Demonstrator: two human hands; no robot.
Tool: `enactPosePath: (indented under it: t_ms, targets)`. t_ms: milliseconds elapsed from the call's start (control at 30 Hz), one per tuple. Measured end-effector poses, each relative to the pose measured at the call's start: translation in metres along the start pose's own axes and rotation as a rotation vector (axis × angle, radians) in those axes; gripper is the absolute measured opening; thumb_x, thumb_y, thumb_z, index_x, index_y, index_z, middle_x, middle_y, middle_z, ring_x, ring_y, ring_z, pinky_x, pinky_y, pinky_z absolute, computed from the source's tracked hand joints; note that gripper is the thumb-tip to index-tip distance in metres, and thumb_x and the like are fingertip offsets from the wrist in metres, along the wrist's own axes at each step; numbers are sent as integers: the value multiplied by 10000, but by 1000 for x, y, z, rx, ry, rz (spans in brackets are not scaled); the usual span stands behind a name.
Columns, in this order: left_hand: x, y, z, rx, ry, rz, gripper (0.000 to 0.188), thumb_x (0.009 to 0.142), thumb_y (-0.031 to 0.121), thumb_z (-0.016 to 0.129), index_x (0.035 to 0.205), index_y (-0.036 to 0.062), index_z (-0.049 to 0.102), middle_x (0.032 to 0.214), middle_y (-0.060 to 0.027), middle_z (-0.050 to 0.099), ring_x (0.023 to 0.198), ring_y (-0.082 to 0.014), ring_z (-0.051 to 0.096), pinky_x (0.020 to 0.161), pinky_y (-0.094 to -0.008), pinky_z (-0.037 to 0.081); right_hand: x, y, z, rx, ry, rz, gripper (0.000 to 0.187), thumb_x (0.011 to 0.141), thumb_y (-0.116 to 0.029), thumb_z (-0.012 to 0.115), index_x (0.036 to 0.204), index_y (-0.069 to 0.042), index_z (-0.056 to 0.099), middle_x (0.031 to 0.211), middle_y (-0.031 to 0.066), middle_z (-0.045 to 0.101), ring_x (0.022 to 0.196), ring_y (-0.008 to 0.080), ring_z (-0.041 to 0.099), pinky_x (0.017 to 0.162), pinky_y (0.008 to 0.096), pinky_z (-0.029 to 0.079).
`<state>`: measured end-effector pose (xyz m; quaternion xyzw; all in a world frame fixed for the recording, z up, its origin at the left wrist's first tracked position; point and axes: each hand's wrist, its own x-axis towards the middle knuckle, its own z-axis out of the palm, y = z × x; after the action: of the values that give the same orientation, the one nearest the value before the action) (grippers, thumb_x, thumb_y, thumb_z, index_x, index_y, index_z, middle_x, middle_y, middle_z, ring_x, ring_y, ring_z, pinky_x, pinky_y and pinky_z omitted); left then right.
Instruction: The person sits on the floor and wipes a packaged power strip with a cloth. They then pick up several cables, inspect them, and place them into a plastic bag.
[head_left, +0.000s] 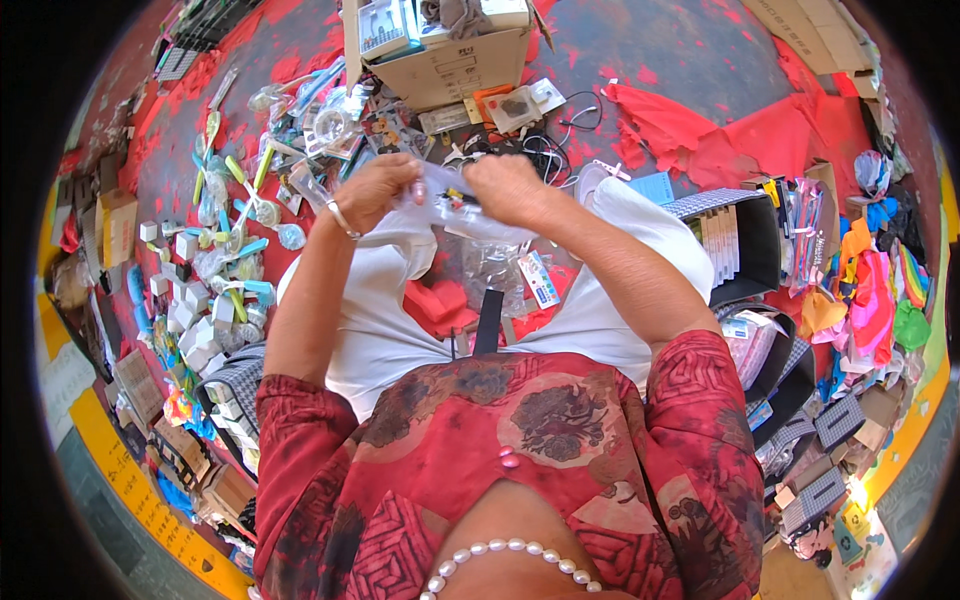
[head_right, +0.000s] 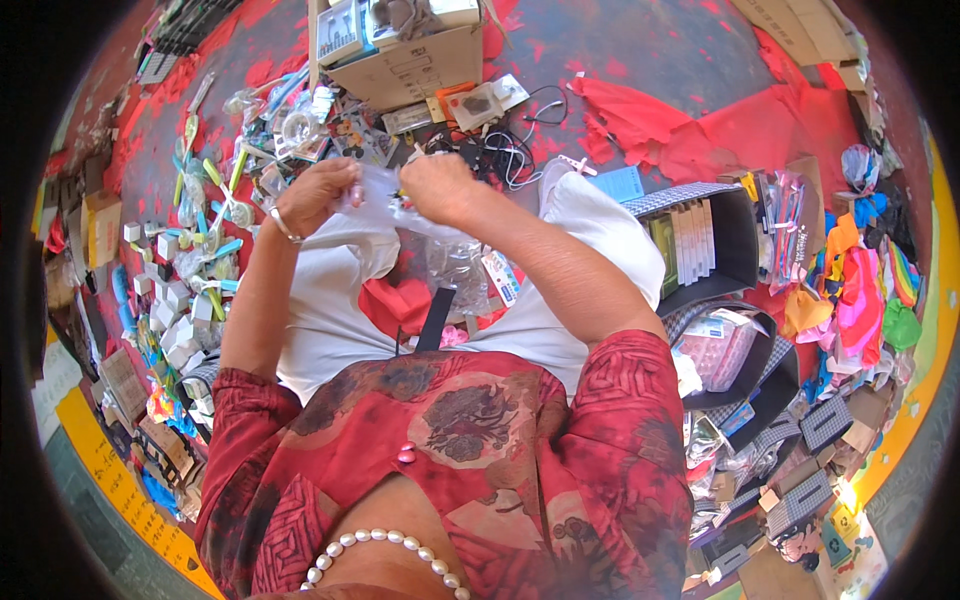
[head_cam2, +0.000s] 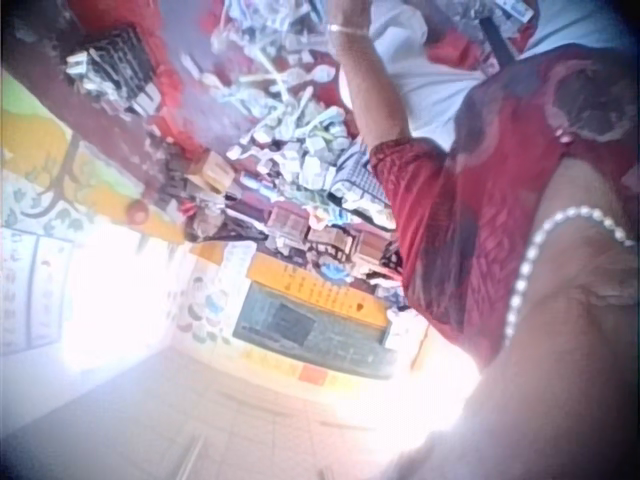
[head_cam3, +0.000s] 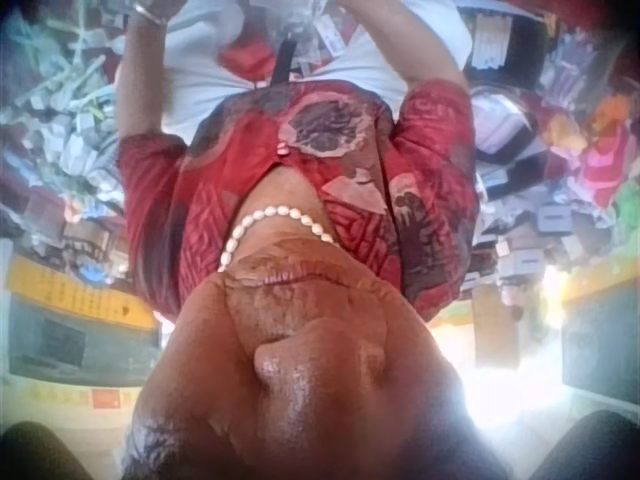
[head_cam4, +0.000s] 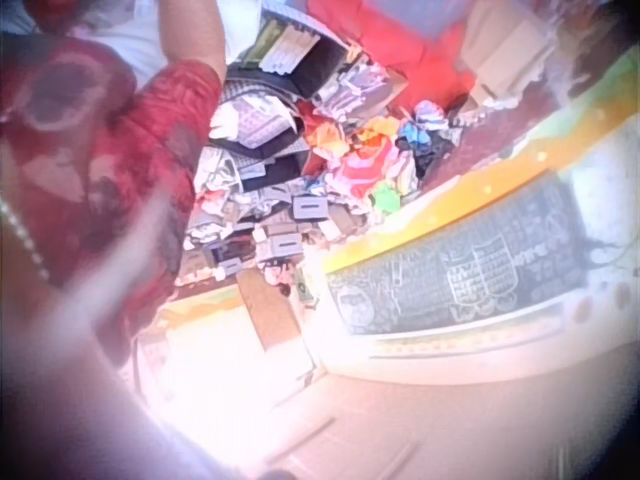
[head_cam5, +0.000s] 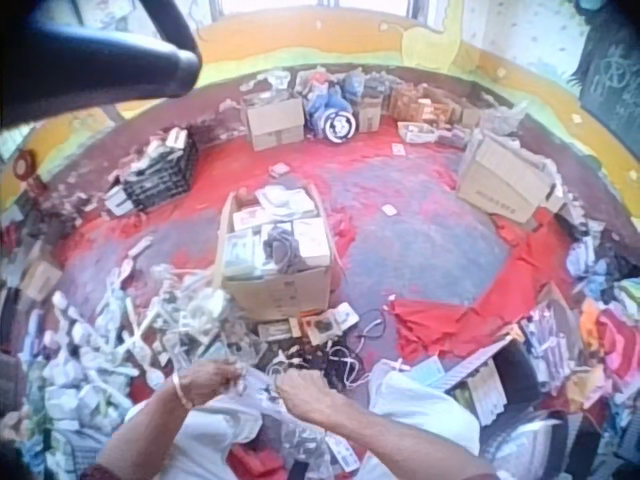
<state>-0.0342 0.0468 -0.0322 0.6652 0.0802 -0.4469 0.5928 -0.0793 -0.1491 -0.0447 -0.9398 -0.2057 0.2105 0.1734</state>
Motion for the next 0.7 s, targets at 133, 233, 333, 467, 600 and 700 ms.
enactPosePath:
  t_ms: [133, 233, 333, 467, 600, 700]
  targets:
    - [-15, -12, -1, -199, -42, -169, 174, 885, 166, 462, 740, 86, 515, 587, 10, 489, 467, -67, 378, 427, -219, 281, 9, -4, 37, 172, -30, -2, 196, 672, -40, 539, 846, -14, 624, 813, 202, 627, 822, 368, 616, 708, 453, 499]
    - [-16, -32, 20, 135, -145, -234, 132, 813, 181, 593, 863, 65, 553, 569, 58, 416, 486, -51, 371, 439, -204, 285, 18, 20, 57, 254, 16, 107, 203, 656, -48, 527, 830, -11, 626, 818, 208, 625, 839, 377, 602, 710, 458, 490]
    - [-10, -56, 40, 97, -164, -337, 309, 739, 45, 589, 1042, 13, 538, 596, 17, 484, 539, -88, 437, 471, -226, 319, 19, 51, 71, 304, 13, 107, 182, 675, -67, 524, 788, 17, 640, 836, 235, 617, 848, 376, 607, 713, 457, 495]
    - [9, -83, 50, 202, -211, -298, 326, 746, -1, 496, 1071, -15, 519, 721, -111, 634, 608, -124, 526, 494, -242, 369, 13, 79, 77, 309, -215, 55, 202, 665, -97, 521, 789, 10, 640, 777, 223, 621, 768, 362, 624, 705, 438, 496]
    - [41, -107, 44, 290, -266, -362, 239, 784, 66, 520, 1005, -16, 558, 664, -87, 628, 541, -82, 483, 459, -222, 333, 17, 102, 76, 417, -485, 70, 211, 661, -154, 549, 746, 22, 629, 580, 147, 609, 574, 264, 634, 570, 383, 504]
    - [55, -126, 39, 366, -191, -372, 166, 807, 118, 552, 921, 1, 584, 641, -81, 624, 495, -63, 445, 445, -209, 305, 18, 118, 86, 459, -608, 131, 207, 671, -163, 562, 728, 26, 625, 574, 125, 610, 533, 228, 623, 527, 350, 498]
